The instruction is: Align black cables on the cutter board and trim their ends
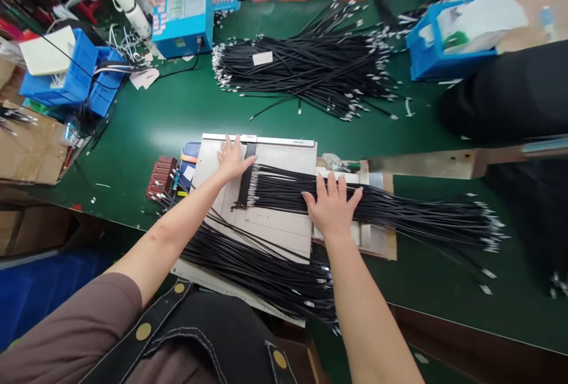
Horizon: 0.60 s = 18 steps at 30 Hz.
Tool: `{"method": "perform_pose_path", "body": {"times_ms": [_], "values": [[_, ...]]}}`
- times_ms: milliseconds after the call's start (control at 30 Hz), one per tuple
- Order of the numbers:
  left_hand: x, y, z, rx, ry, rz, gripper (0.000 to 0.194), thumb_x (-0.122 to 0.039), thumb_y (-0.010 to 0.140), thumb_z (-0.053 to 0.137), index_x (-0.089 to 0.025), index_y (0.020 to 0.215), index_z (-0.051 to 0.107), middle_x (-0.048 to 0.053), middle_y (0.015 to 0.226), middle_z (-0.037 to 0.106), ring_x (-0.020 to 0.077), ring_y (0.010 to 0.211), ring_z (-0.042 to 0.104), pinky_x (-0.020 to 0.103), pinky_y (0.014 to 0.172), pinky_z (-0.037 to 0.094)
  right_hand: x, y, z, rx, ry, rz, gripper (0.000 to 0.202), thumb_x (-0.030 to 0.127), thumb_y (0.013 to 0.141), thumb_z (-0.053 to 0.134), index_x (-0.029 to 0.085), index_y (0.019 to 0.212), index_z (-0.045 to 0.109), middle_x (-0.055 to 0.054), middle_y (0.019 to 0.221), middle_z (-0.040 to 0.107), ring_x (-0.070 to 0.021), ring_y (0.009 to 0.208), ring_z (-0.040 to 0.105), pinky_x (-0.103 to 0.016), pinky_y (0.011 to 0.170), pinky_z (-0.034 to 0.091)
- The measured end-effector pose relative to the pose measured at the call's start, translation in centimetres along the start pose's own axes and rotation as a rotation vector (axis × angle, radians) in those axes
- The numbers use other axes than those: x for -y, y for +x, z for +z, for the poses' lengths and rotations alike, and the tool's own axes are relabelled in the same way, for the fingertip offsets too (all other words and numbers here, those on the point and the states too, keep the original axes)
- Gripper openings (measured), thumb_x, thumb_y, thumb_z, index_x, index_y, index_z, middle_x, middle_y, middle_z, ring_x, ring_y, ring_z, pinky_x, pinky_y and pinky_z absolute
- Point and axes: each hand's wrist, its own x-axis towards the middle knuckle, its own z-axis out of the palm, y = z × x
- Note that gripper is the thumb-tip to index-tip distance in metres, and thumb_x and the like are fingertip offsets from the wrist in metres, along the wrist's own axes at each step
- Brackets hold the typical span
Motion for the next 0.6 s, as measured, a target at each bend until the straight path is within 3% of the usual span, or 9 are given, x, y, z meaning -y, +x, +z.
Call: {"method": "perform_pose_path", "body": {"times_ms": [67, 133, 267, 433, 600], "values": [[-0.3, 1.1, 0.3, 0.07, 0.02, 0.051, 0.113, -0.064, 0.076, 0.069, -0.024, 0.162, 0.008, 0.014, 0.17, -0.012, 0.0407, 0.155, -0.007, 0.065, 0.121, 0.006, 0.0, 0.0, 0.1, 0.008, 0.0, 0.003, 0.066, 0.054, 0.099, 0.033, 0.01, 0.146, 0.05, -0.024, 0.152, 0.044, -0.0408, 0.143, 0.034, -0.072, 0.113, 0.013], [-0.5, 1.6, 0.7, 0.099, 0.045, 0.088, 0.12, -0.064, 0.071, 0.073, -0.026, 0.162, 0.006, 0.013, 0.169, -0.015, 0.0414, 0.154, -0.012, 0.067, 0.12, 0.001, 0.0, -0.1, 0.2, 0.016, 0.005, 0.012, 0.066, 0.055, 0.099, 0.034, 0.011, 0.146, 0.049, -0.023, 0.152, 0.045, -0.0409, 0.144, 0.033, -0.072, 0.114, 0.013], [0.2, 1.1, 1.0, 0.108, 0.018, 0.104, 0.111, -0.059, 0.078, 0.07, -0.023, 0.162, 0.006, 0.014, 0.169, -0.016, 0.0409, 0.154, -0.013, 0.062, 0.121, -0.002, 0.1, -0.1, 0.1, 0.035, 0.009, 0.029, 0.066, 0.054, 0.099, 0.035, 0.011, 0.147, 0.049, -0.023, 0.153, 0.043, -0.0413, 0.144, 0.033, -0.072, 0.114, 0.012], [0.8, 0.1, 0.8, 0.149, 0.033, 0.278, 0.123, -0.056, 0.068, 0.081, -0.026, 0.162, 0.008, 0.013, 0.169, -0.02, 0.0445, 0.151, -0.02, 0.067, 0.119, -0.004, 0.3, -0.2, 0.0, 0.037, 0.006, 0.03, 0.068, 0.055, 0.099, 0.033, 0.009, 0.147, 0.049, -0.024, 0.152, 0.044, -0.0419, 0.143, 0.034, -0.072, 0.115, 0.012], [0.5, 0.2, 1.4, 0.09, 0.056, 0.299, 0.105, -0.05, 0.078, 0.073, -0.026, 0.161, 0.013, 0.01, 0.171, -0.011, 0.0415, 0.153, -0.016, 0.067, 0.119, -0.005, 0.4, -0.1, -0.1, 0.051, 0.023, 0.042, 0.072, 0.057, 0.098, 0.03, 0.006, 0.146, 0.05, -0.026, 0.152, 0.044, -0.0428, 0.143, 0.034, -0.072, 0.115, 0.011]]}}
